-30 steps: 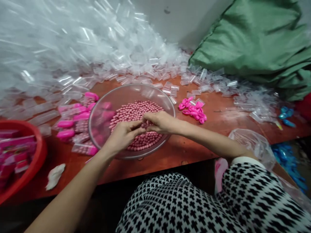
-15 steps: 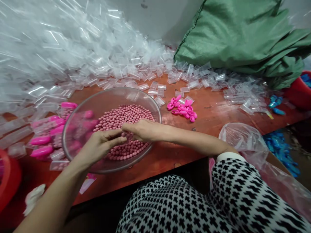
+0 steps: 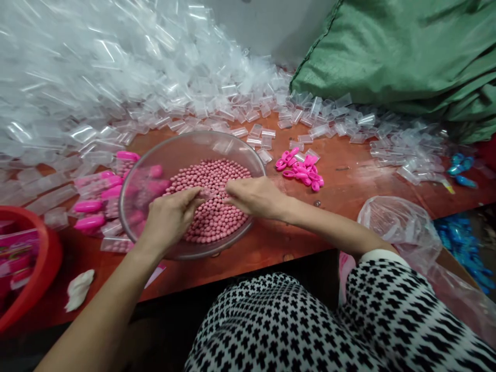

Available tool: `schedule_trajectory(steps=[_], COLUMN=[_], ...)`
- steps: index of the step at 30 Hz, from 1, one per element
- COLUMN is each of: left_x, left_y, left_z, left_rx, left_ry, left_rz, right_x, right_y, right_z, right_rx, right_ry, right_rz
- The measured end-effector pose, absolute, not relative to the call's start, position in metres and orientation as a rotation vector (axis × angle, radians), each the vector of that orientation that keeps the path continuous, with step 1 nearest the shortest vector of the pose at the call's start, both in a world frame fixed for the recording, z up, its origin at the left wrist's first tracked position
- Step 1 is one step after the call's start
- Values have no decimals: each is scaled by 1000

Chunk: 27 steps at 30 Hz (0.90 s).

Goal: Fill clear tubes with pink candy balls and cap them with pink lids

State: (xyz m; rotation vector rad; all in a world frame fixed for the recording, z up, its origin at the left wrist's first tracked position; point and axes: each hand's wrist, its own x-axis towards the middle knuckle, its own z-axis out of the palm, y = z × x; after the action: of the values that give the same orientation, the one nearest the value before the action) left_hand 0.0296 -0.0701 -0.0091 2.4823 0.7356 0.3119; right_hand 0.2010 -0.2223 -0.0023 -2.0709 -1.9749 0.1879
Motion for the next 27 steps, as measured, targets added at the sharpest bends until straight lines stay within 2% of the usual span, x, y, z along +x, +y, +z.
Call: schedule_trajectory(steps=[2, 4, 7, 10, 13, 18, 23, 27], left_x=[28, 29, 34, 37, 37, 36, 30, 8], left_y=[-67, -66, -69, -74, -77, -80, -91, -130], left_z=[-10, -11, -10, -8, -6, -6, 1, 21], left_rx=[2333, 2091, 1823, 1559, 1288, 1070, 1121, 1424], left_ry=[709, 672, 583, 538, 491, 474, 474, 412], left_rz=[349, 394, 337, 295, 315, 321, 370, 456], right_x=[227, 259, 299, 313, 303, 276, 279, 295], right_y=[-241, -262, -286, -297, -301, -310, -318, -322], right_z=[-3, -10, -29, -46, -50, -53, -64, -62], right_rx=[-2096, -2314, -2695, -2820, -2699, -2205, -2286, -2531], right_ry=[-1797, -1660, -1709, -1725, -1582, -1374, -992, -1049], right_rz=[19, -64, 75, 146, 266, 911, 1027, 891])
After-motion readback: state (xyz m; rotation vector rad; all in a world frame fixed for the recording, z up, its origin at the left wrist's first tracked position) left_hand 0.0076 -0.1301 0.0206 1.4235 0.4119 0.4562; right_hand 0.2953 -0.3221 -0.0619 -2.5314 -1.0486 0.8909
